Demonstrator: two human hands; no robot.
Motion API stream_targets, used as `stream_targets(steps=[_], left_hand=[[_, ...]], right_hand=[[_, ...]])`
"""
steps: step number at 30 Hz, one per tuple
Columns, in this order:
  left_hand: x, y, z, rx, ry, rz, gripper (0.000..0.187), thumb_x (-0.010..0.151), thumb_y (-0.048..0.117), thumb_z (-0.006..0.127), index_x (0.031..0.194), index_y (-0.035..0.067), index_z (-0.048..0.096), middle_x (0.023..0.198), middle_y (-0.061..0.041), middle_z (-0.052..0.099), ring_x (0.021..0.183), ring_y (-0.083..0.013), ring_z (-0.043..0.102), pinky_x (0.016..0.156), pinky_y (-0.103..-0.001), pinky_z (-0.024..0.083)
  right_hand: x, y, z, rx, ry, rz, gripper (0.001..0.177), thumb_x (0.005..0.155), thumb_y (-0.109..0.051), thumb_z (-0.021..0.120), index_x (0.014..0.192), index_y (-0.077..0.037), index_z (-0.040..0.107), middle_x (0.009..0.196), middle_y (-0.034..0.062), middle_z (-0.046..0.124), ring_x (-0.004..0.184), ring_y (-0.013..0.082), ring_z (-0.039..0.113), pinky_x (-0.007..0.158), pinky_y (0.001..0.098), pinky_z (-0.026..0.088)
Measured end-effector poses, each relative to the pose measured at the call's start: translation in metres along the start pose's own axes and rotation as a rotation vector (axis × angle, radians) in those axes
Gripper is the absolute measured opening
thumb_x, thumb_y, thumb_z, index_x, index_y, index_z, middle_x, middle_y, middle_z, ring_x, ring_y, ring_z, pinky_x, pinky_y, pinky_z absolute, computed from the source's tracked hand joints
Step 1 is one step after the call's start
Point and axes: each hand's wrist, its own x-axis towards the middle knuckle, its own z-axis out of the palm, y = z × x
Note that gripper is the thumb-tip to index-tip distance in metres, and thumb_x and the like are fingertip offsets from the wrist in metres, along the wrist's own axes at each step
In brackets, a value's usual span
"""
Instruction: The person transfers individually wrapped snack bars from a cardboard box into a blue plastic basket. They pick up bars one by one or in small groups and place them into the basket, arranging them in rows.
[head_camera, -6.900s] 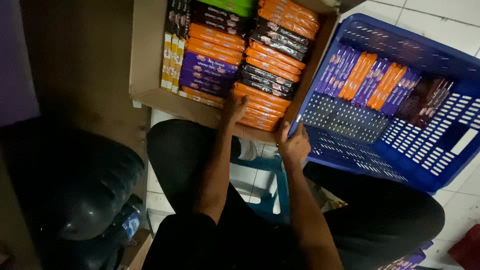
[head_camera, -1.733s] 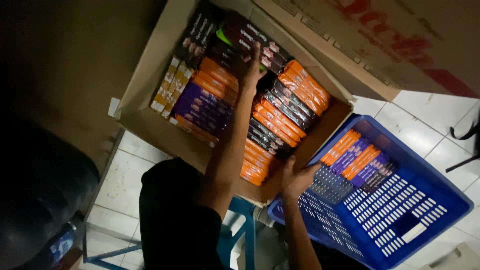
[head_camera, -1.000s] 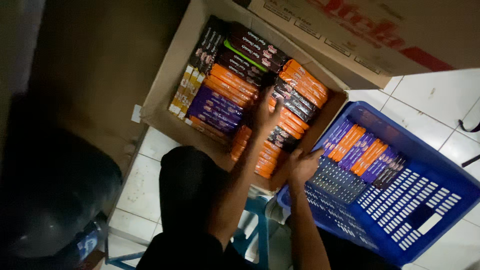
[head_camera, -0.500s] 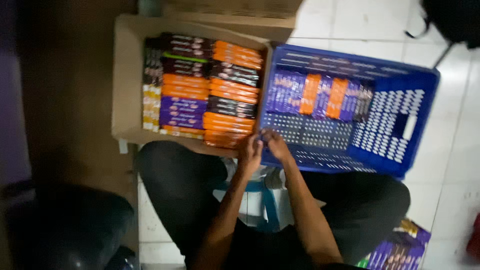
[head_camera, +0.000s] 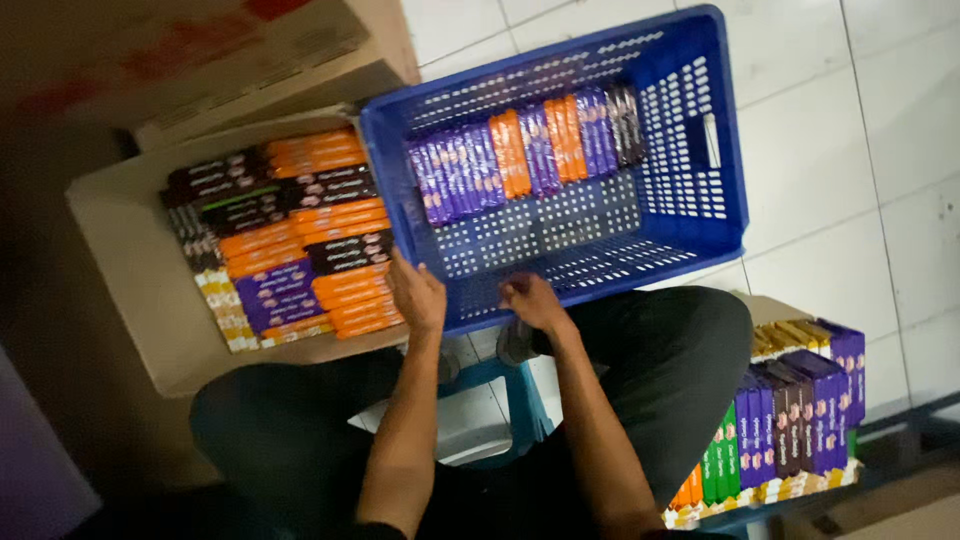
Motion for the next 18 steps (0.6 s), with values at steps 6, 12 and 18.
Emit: stream_targets(steps=[6,12,18], left_hand=[[0.003,0.007,-0.007,-0.016,-0.041,-0.044,0.055,0.1,0.005,0.055,0.151,-0.007,0.037,0.121,-0.026,0.058,0.107,-0.0417,0.056,0.094,-0.051,0.049],[-0.001,-0.011,0.007,0.02,-0.015,-0.031,0.057,0.096,0.007,0.057,0.149,-0.007,0.04,0.129,-0.032,0.056,0.111,-0.0489,0.057,0.096,-0.054,0.046],[-0.011,-0.027,0.017,0.063,-0.023,-0.044,0.055,0.1,0.012,0.056,0.148,-0.009,0.039,0.133,-0.036,0.054,0.117,-0.0517,0.057,0.098,-0.056,0.047]], right_hand=[[0.06,0.036,-0.051,-0.113,0.102,0.189,0.031,0.091,-0.032,0.059,0.107,-0.013,0.079,0.095,0.0155,0.078,0.108,0.046,0.069,0.091,0.0558,0.053],[0.157,0.088,-0.041,-0.215,0.144,0.214,0.037,0.089,-0.035,0.064,0.114,-0.01,0.075,0.102,0.0212,0.077,0.101,0.0484,0.071,0.088,0.0601,0.055],[0.215,-0.004,0.001,-0.429,-0.006,0.122,0.068,0.085,-0.034,0.069,0.146,-0.01,0.051,0.134,0.0204,0.066,0.116,0.0462,0.067,0.092,0.0637,0.056]])
